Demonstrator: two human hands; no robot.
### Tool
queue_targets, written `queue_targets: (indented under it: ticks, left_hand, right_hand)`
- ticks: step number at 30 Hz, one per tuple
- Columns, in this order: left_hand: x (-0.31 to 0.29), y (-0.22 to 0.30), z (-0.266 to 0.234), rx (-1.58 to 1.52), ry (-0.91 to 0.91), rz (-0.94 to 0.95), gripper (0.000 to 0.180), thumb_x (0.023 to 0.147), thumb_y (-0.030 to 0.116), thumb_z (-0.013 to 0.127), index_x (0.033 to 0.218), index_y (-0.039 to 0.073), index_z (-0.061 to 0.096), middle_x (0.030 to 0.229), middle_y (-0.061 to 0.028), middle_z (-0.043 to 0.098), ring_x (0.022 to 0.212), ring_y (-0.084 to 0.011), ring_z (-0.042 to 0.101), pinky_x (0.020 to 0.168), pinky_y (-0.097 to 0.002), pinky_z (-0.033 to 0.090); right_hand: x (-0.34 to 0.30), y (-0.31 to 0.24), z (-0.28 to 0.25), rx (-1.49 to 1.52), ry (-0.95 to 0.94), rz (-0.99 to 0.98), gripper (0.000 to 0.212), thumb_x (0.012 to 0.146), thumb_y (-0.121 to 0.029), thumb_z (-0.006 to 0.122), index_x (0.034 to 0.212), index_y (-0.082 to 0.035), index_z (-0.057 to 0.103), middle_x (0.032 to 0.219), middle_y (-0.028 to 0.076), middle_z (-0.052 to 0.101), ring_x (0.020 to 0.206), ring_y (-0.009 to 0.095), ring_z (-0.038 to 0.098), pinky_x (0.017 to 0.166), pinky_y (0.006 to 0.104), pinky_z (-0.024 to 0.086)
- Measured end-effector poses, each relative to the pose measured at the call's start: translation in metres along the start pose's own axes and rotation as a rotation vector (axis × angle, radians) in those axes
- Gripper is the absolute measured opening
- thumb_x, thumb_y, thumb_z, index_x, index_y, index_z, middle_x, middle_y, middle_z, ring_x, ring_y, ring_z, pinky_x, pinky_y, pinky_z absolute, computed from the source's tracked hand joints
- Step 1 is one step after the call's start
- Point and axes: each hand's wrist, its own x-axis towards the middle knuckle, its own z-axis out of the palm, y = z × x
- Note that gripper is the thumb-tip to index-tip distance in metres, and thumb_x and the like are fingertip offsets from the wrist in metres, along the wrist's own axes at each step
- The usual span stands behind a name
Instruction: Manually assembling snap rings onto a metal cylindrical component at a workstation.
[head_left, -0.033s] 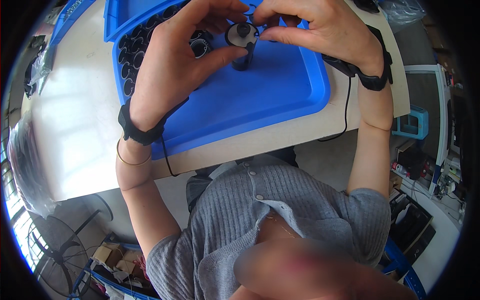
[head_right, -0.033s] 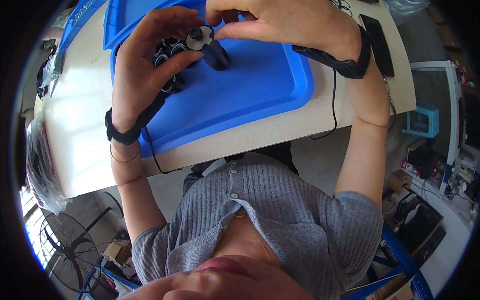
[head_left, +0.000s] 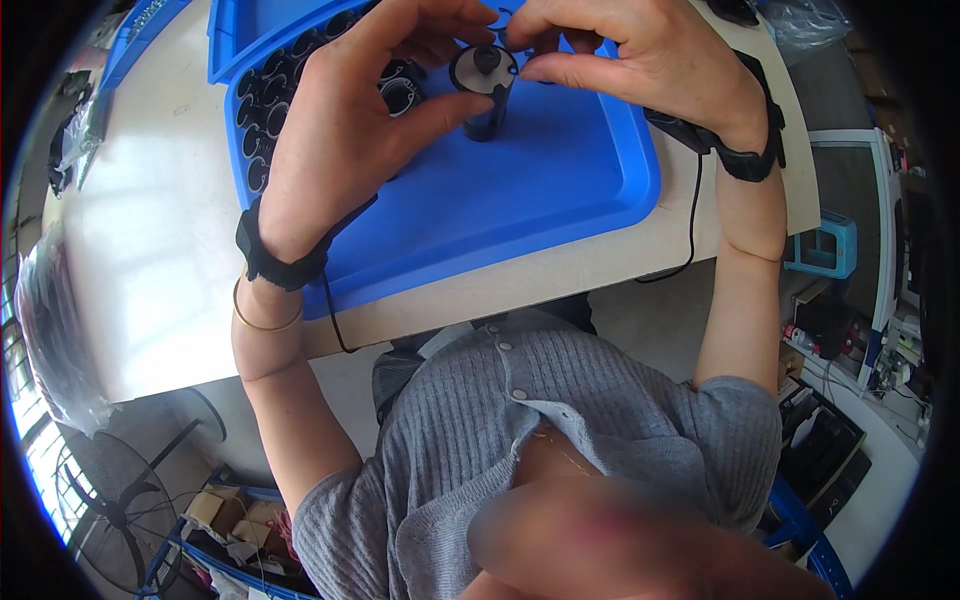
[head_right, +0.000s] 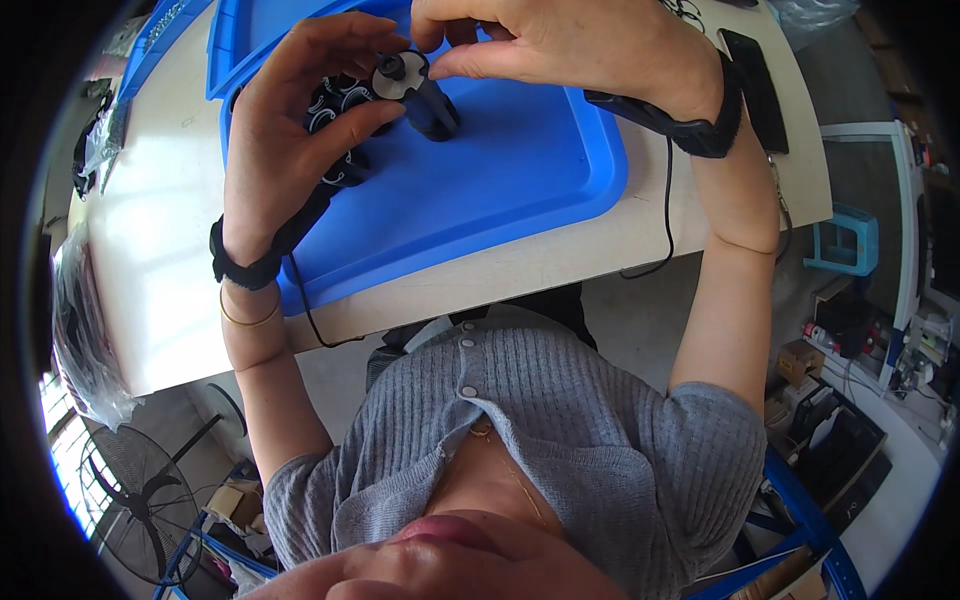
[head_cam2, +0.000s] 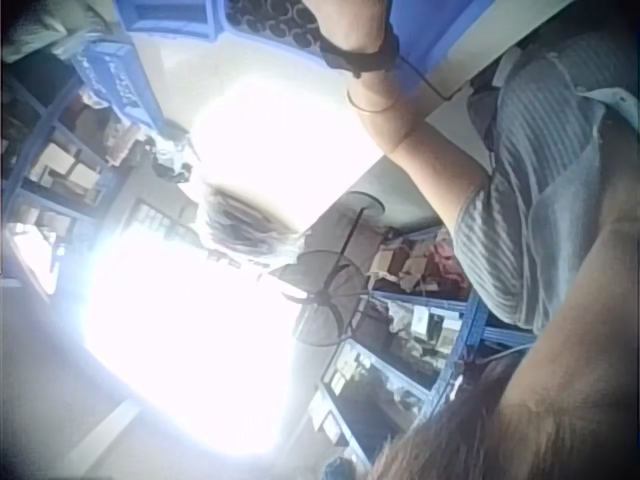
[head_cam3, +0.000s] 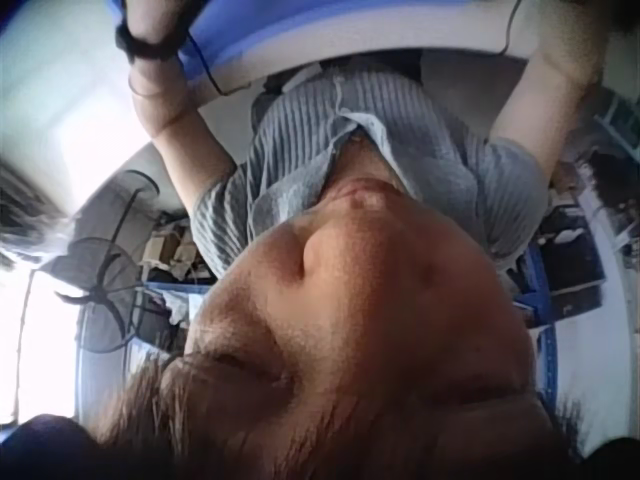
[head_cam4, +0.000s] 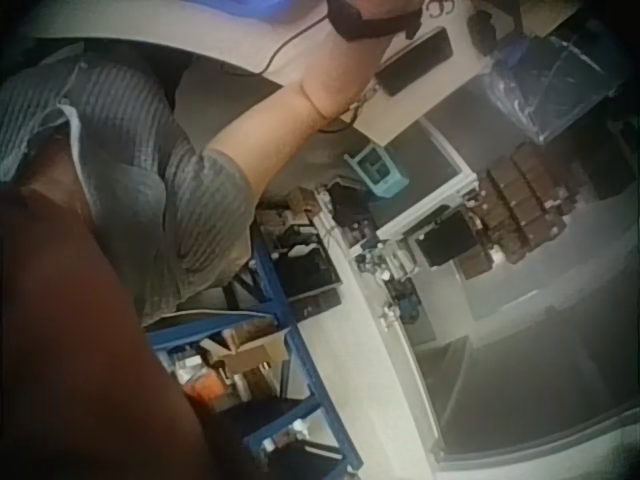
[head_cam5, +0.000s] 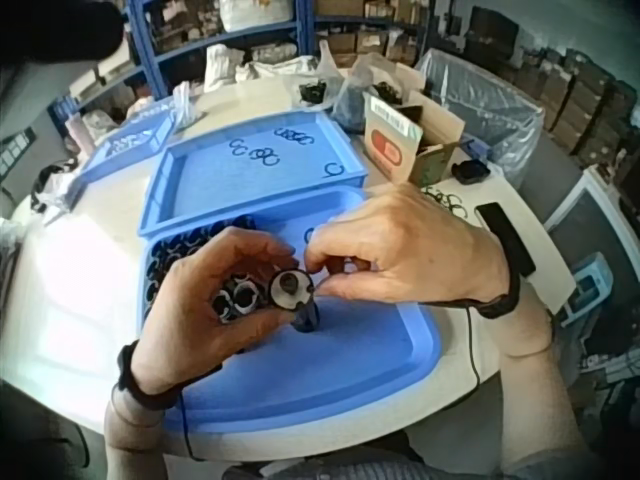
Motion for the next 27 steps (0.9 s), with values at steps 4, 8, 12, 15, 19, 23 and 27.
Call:
queue_targets:
  ticks: [4,8,12,15,19,23,27]
  left_hand:
    - [0.001,0.000,0.001,0.048,0.018,0.031,0.049,0.080,-0.001,0.081,0.125,0.001,0.061,0.110,-0.0076,0.072,0.100,-0.0161,0.069,0.090,-0.0299,0.054]
    - [0.003,-0.009,-0.004,0.029,-0.015,0.040,0.050,0.079,-0.001,0.081,0.125,0.002,0.061,0.116,-0.0091,0.070,0.105,-0.0178,0.068,0.094,-0.0317,0.053]
    - [0.003,-0.021,-0.004,0.022,0.020,0.123,0.053,0.079,0.005,0.086,0.126,0.000,0.061,0.123,-0.0108,0.068,0.111,-0.0198,0.065,0.098,-0.0338,0.051]
    - [0.006,-0.030,-0.003,-0.058,0.045,0.197,0.055,0.080,0.011,0.088,0.126,-0.001,0.061,0.124,-0.0114,0.067,0.111,-0.0203,0.064,0.098,-0.0341,0.051]
    - [0.008,-0.037,-0.003,-0.137,0.079,0.210,0.053,0.082,0.016,0.088,0.124,-0.003,0.062,0.122,-0.0116,0.067,0.109,-0.0197,0.063,0.097,-0.0337,0.050]
    - [0.008,-0.038,-0.004,-0.128,0.084,0.218,0.049,0.084,0.013,0.086,0.123,-0.003,0.062,0.122,-0.0117,0.067,0.107,-0.0188,0.062,0.097,-0.0333,0.050]
    - [0.008,-0.037,-0.003,-0.135,0.098,0.225,0.046,0.086,0.011,0.085,0.123,-0.003,0.062,0.121,-0.0116,0.067,0.107,-0.0181,0.062,0.098,-0.0329,0.049]
  right_hand:
    - [0.000,0.001,-0.001,-0.004,0.026,-0.013,0.019,0.082,-0.014,0.078,0.094,-0.002,0.071,0.080,0.011,0.071,0.067,0.029,0.067,0.063,0.0371,0.050]
    - [0.000,-0.001,-0.003,-0.048,-0.004,0.005,0.020,0.083,-0.015,0.079,0.096,-0.001,0.072,0.082,0.011,0.072,0.069,0.028,0.068,0.065,0.0358,0.052]
    - [-0.001,-0.003,-0.007,0.107,0.004,0.285,0.022,0.085,-0.016,0.079,0.099,0.000,0.073,0.085,0.012,0.074,0.074,0.025,0.071,0.069,0.0344,0.054]
    - [-0.001,0.008,-0.008,-0.015,0.001,0.310,0.023,0.087,-0.018,0.077,0.100,0.000,0.073,0.088,0.014,0.074,0.081,0.028,0.072,0.074,0.0366,0.055]
    - [-0.003,0.029,0.007,-0.130,-0.211,0.435,0.026,0.085,-0.024,0.078,0.098,-0.001,0.072,0.087,0.016,0.073,0.087,0.035,0.071,0.079,0.0437,0.054]
    - [-0.007,0.037,0.023,-0.241,-0.516,0.588,0.031,0.081,-0.030,0.081,0.092,-0.003,0.071,0.086,0.016,0.073,0.090,0.034,0.071,0.078,0.0444,0.053]
    - [-0.010,0.040,0.035,-0.285,-0.536,0.546,0.032,0.079,-0.031,0.082,0.090,-0.004,0.069,0.084,0.015,0.071,0.089,0.034,0.070,0.079,0.0448,0.052]
